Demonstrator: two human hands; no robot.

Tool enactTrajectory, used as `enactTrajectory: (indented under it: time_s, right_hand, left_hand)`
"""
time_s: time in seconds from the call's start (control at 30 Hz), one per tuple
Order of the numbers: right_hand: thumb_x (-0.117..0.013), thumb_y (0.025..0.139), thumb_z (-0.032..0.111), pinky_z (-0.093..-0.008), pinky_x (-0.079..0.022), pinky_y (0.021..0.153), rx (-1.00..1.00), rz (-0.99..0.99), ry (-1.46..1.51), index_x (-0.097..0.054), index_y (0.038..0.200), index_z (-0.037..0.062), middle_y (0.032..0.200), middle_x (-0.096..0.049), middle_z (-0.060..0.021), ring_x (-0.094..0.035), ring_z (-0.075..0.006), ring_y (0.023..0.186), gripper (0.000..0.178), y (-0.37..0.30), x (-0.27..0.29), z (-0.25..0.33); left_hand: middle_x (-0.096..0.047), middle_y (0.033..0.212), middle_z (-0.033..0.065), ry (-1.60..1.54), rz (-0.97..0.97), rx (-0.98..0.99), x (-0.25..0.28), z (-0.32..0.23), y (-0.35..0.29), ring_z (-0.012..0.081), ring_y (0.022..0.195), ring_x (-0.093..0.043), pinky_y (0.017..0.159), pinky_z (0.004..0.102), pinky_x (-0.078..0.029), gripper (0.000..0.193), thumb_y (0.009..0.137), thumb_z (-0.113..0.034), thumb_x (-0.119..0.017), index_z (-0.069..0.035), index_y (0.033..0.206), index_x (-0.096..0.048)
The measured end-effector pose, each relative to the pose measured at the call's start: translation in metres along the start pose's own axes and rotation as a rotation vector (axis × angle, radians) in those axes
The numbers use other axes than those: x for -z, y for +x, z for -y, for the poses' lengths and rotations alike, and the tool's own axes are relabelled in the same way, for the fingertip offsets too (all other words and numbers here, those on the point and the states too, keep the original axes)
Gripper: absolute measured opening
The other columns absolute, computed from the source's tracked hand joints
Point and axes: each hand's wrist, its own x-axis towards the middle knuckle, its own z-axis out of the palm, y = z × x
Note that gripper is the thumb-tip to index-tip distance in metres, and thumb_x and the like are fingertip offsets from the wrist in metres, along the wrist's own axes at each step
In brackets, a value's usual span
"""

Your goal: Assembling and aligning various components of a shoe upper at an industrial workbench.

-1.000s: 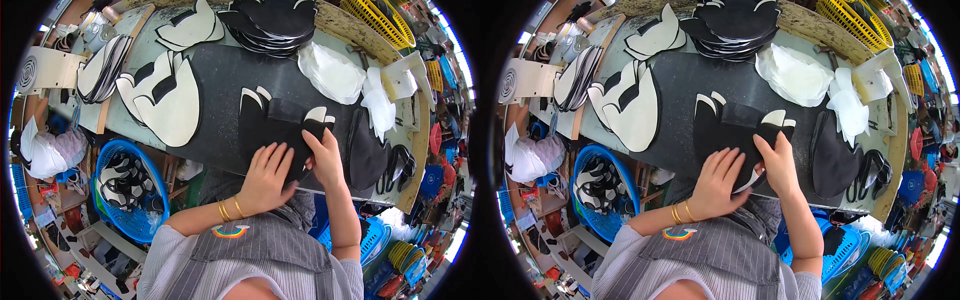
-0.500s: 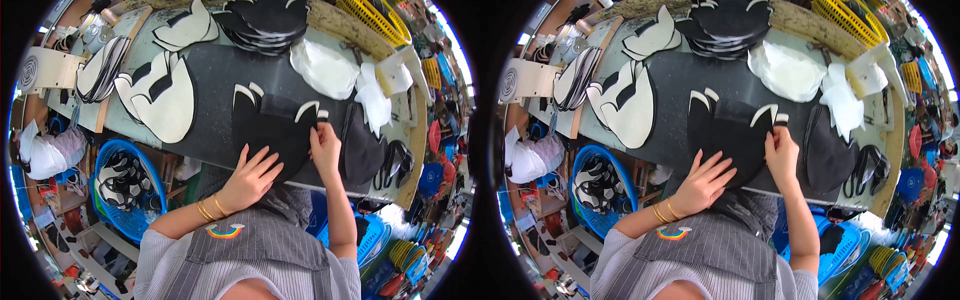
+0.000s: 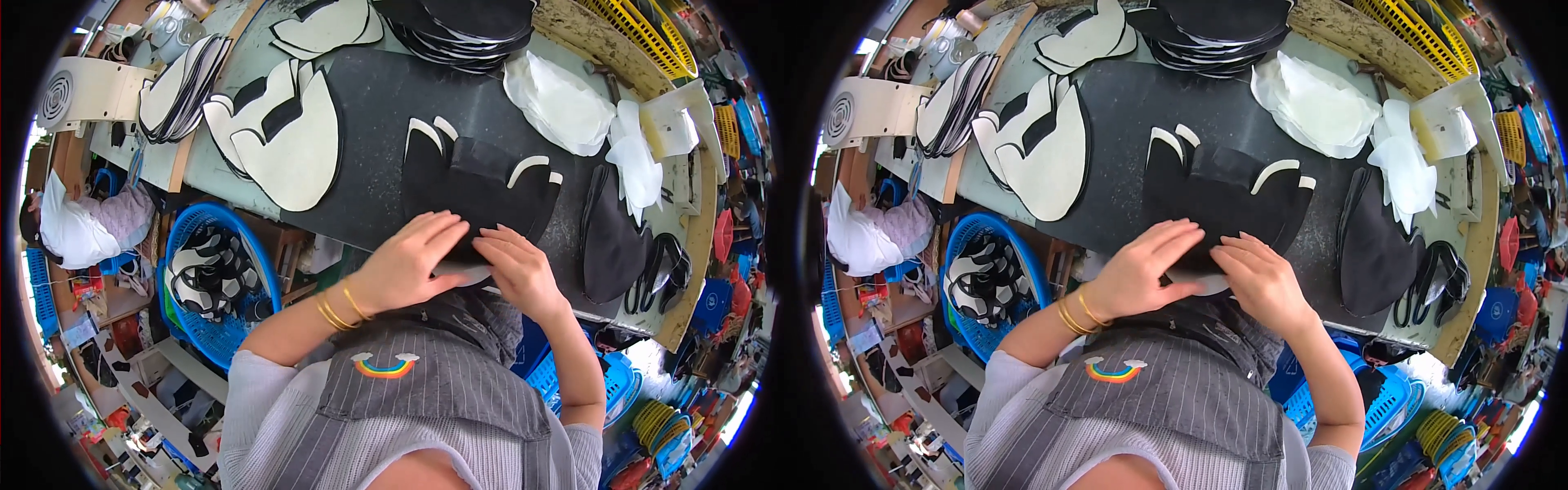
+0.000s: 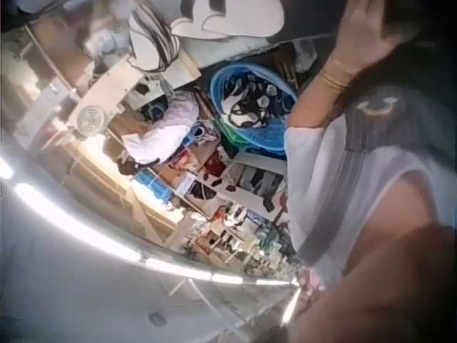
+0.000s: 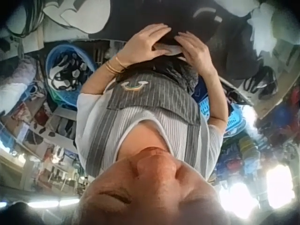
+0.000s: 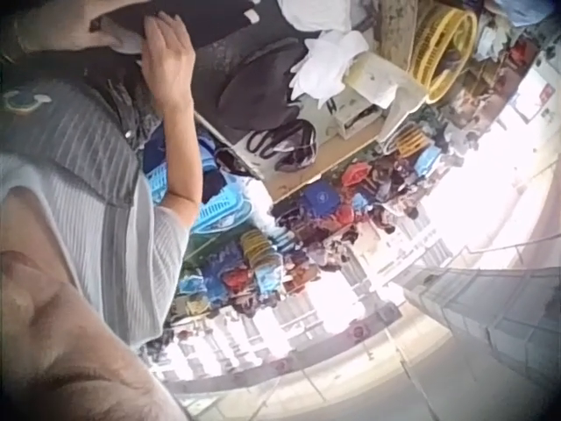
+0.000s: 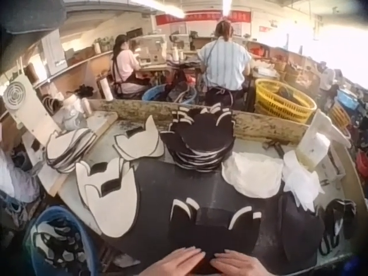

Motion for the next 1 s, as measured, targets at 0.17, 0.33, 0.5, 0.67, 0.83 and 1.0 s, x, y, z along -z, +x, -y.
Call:
enactTrajectory:
  time_s: [0.17, 0.33, 0.5, 0.67, 0.83, 1.0]
  right_hand:
    - [-0.065, 0.074, -0.002, -0.0437, -0.044, 0.098, -0.219, -0.098, 0.292, -0.066, 0.102, 0.0006, 0.1, -0.067, -0.0132, -0.059, -0.0311, 0.108, 0.028, -0.001, -0.004, -0.003]
    - [-0.064, 0.077, 0.001, -0.045, -0.042, 0.1, 0.066, 0.111, 0.238, -0.065, 0.102, 0.0003, 0.105, -0.066, -0.0135, -0.057, -0.0313, 0.111, 0.026, -0.004, 0.014, -0.01]
    - [-0.061, 0.083, 0.019, -0.0435, -0.036, 0.104, 0.188, 0.116, 0.051, -0.055, 0.119, -0.0007, 0.125, -0.054, -0.0171, -0.049, -0.0318, 0.119, 0.041, 0.071, -0.007, -0.023]
    - [-0.05, 0.082, 0.055, -0.0414, -0.017, 0.114, 0.296, 0.519, -0.22, -0.04, 0.134, -0.0022, 0.145, -0.034, -0.0133, -0.026, -0.024, 0.137, 0.078, 0.035, -0.03, 0.022]
    - [-0.07, 0.072, 0.039, -0.0461, -0.02, 0.112, 0.006, 0.493, 0.48, -0.047, 0.127, -0.0028, 0.132, -0.048, -0.0181, -0.036, -0.0302, 0.131, 0.073, -0.01, -0.007, 0.028]
    - [-0.072, 0.058, 0.017, -0.048, -0.02, 0.111, 0.034, 0.318, -0.396, -0.037, 0.135, 0.0009, 0.142, -0.036, -0.016, -0.033, -0.0295, 0.133, 0.086, 0.009, -0.013, 0.021]
  left_hand:
    - [-0.059, 0.118, 0.0163, 0.034, 0.125, -0.079, 0.017, 0.038, -0.005, 0.033, 0.116, -0.053, 0.101, 0.0421, -0.041, 0.039, 0.073, -0.014, -0.073, 0.0, 0.107, -0.062]
    - [-0.063, 0.114, 0.0146, -0.166, 0.317, -0.187, 0.043, 0.045, 0.003, 0.0321, 0.116, -0.054, 0.096, 0.0382, -0.046, 0.027, 0.078, -0.005, -0.067, -0.003, 0.105, -0.065]
    - [-0.056, 0.126, 0.0139, -0.356, 0.073, 0.126, 0.042, 0.074, 0.04, 0.0284, 0.126, -0.046, 0.107, 0.0413, -0.031, 0.035, 0.095, -0.025, -0.048, -0.006, 0.122, -0.057]
    - [-0.048, 0.135, 0.0135, 0.111, 0.195, -0.034, 0.037, 0.082, 0.033, 0.0276, 0.13, -0.04, 0.111, 0.0474, -0.019, 0.05, 0.096, -0.035, -0.042, -0.009, 0.139, -0.039]
    - [-0.038, 0.144, 0.006, 0.465, 0.216, -0.137, 0.027, 0.078, 0.025, 0.0225, 0.133, -0.036, 0.11, 0.0496, -0.019, 0.058, 0.091, -0.041, -0.05, -0.011, 0.139, -0.039]
    - [-0.035, 0.145, 0.0082, 0.541, 0.174, -0.139, 0.025, 0.067, 0.018, 0.0246, 0.135, -0.031, 0.109, 0.0527, -0.018, 0.058, 0.091, -0.04, -0.048, -0.008, 0.138, -0.038]
